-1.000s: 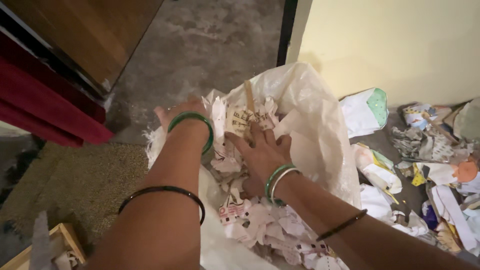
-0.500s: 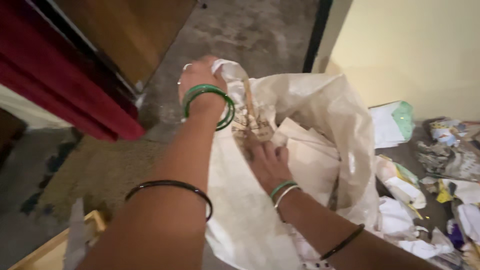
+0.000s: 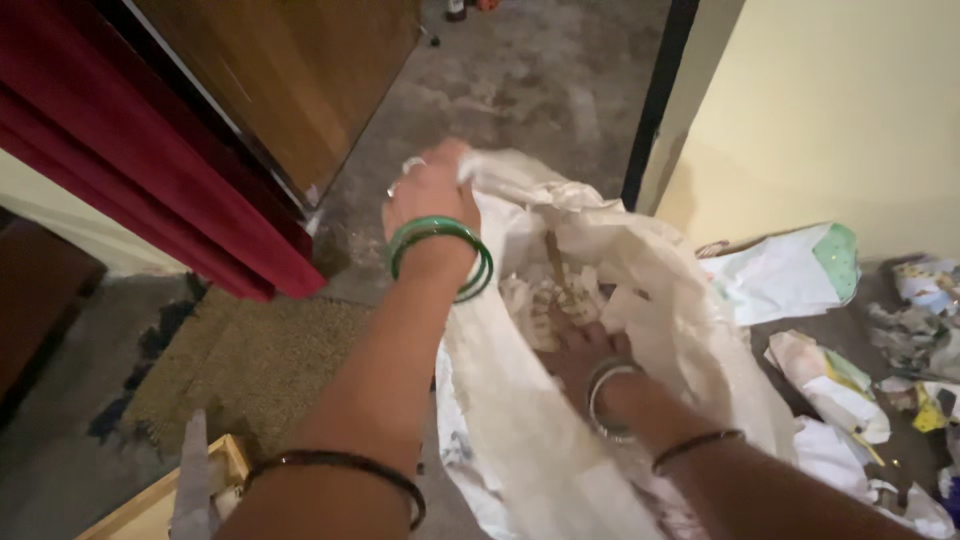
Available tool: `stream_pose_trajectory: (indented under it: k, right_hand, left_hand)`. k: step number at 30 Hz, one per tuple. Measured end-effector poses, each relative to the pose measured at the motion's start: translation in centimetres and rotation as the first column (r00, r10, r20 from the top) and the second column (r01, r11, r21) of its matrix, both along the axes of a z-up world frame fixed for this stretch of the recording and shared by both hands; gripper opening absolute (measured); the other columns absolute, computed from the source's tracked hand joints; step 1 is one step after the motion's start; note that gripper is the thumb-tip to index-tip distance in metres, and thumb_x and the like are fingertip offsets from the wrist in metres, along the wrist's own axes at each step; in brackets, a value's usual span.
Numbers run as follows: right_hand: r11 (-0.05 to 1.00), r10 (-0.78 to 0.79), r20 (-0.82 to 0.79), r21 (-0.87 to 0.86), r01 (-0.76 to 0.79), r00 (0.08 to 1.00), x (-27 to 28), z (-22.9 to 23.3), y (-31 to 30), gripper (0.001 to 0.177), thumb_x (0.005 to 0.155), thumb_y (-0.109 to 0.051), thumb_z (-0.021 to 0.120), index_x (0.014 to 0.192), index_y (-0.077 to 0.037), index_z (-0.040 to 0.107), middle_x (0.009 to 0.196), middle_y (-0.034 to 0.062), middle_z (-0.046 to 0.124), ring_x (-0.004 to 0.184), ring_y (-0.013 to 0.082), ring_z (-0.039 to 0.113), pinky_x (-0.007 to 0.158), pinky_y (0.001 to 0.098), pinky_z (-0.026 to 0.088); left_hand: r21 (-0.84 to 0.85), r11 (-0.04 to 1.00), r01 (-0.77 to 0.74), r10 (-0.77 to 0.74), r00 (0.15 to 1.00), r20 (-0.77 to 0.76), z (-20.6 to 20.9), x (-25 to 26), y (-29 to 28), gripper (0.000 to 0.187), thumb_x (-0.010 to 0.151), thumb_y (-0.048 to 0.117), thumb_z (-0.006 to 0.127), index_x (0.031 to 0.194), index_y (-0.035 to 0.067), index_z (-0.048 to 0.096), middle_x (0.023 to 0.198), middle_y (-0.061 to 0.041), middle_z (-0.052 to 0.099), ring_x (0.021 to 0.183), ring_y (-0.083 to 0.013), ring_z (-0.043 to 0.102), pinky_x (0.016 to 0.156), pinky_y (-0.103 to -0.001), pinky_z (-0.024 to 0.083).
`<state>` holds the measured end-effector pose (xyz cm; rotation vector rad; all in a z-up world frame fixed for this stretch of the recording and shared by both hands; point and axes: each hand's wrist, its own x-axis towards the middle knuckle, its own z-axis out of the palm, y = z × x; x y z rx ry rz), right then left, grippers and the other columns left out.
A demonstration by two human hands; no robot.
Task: The person sorts through a pile of paper and plastic waste on the floor, picking up items one by one and placing them into a large white sack. The person handles various paper scraps, plastic wrappers, and small plastic bottle caps, organizing them into the sack.
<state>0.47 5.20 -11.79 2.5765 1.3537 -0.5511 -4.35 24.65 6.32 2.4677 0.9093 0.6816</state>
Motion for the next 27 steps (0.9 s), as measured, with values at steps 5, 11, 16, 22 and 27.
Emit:
stream_pose_trajectory:
  k: [5,11,16,22,27]
  right_hand:
    - [0.858,0.333,-0.069,0.437,-0.272,0.940,5.8,2.6,-1.4,0.051,0.077,-0.030,0.077,0.127,-0.030,0.063,0.147,0.0103,0.050,0.137,0.0357,0.044,0.112,0.0506,0.039]
    - [0.972,-0.134,-0.303,0.143,0.184,0.944,6.2,9.8,-7.5,0.056,0.074,-0.038,0.078,0.120,-0.010,0.062,0.112,0.0129,0.077,0.109,0.0319,0.071,0.097,0.0441,0.055]
    - [0.862,0.302,-0.156,-0.377,-0.340,0.940,3.2,14.7,-12.0,0.082,0.072,-0.058,0.091,0.129,-0.007,0.062,0.120,0.0132,0.070,0.116,0.0313,0.066,0.108,0.0461,0.042]
    - [0.754,0.508,-0.038,-0.463,-0.465,0.861,-0.3,17.4,-18.4,0.030,0.096,-0.034,0.064,0.125,-0.040,0.069,0.119,0.0013,0.074,0.121,0.0222,0.063,0.120,0.0518,0.022]
    - [0.734,0.570,-0.047,-0.418,-0.535,0.820,1.0,18.5,-23.6,0.034,0.099,-0.027,0.056,0.126,-0.046,0.064,0.117,-0.0026,0.072,0.116,0.0196,0.064,0.109,0.0507,0.029]
  left_hand:
    - [0.027,0.999,0.021,-0.008,0.900,-0.435,2.0,-0.3,-4.1,0.082,0.092,0.006,0.063,0.160,0.033,0.026,0.158,-0.019,0.033,0.142,-0.0312,0.038,0.107,-0.051,0.042]
    - [0.483,0.777,0.404,-0.153,0.865,-0.478,1.0,-1.1,-11.5,0.095,0.077,0.009,0.063,0.162,0.022,0.023,0.172,-0.010,0.016,0.158,-0.0334,0.013,0.119,-0.063,0.015]
    - [-0.071,0.828,0.556,-0.435,0.558,-0.706,-1.3,-3.4,-19.5,0.066,0.094,0.030,0.068,0.153,0.016,0.045,0.173,-0.009,0.020,0.161,-0.0290,0.013,0.131,-0.051,0.012]
    - [-0.407,0.895,0.182,-0.445,0.421,-0.790,-6.0,-6.6,-27.4,0.076,0.090,0.028,0.075,0.154,0.036,0.036,0.172,-0.009,-0.004,0.158,-0.0419,0.002,0.127,-0.058,0.016]
    - [-0.395,0.914,0.087,-0.387,0.475,-0.790,-7.9,-4.7,-32.5,0.090,0.087,0.027,0.081,0.155,0.052,0.029,0.172,-0.010,-0.024,0.155,-0.0527,-0.007,0.124,-0.063,0.018]
